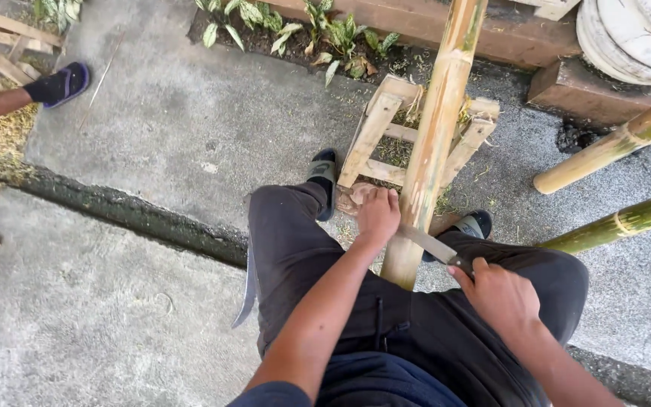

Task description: The recorder uses a hand knife to whittle and scrape the surface of a large bamboo pole while seated.

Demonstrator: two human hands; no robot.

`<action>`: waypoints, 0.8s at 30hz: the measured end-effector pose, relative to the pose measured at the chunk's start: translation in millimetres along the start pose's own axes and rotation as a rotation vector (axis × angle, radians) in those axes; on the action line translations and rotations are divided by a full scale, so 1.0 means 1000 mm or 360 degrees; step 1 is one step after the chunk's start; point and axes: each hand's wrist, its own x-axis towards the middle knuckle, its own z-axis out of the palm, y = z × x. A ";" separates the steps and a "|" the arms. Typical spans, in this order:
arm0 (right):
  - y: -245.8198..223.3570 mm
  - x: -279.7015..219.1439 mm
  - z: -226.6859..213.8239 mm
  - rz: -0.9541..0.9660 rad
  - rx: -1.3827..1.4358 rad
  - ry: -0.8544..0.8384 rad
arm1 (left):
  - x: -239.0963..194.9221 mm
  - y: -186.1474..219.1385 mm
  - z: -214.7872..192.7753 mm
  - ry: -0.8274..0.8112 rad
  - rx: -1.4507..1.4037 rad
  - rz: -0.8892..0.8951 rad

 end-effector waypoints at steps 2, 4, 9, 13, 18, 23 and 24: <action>0.000 0.006 -0.006 -0.0118 -0.0160 0.0058 | -0.005 0.003 0.014 0.0050 -0.0185 -0.0108; 0.001 0.013 -0.007 -0.0159 -0.0222 0.0049 | -0.010 -0.004 0.029 0.0073 -0.0280 -0.0030; -0.002 0.024 -0.009 -0.0231 -0.0350 -0.0014 | -0.009 -0.010 0.033 0.0134 -0.0282 0.0130; -0.004 0.035 -0.015 -0.0294 -0.0393 0.0016 | -0.003 -0.007 0.021 0.0175 -0.0619 0.0311; -0.005 0.041 -0.016 -0.0337 -0.0478 -0.0019 | -0.003 -0.004 0.014 0.0257 -0.0914 0.0404; -0.002 0.053 -0.020 -0.0427 -0.0531 0.0075 | 0.007 -0.002 0.010 0.0244 -0.0755 0.0372; -0.003 0.055 -0.023 -0.0424 -0.0529 0.0069 | 0.009 -0.004 0.015 0.0237 -0.0756 0.0369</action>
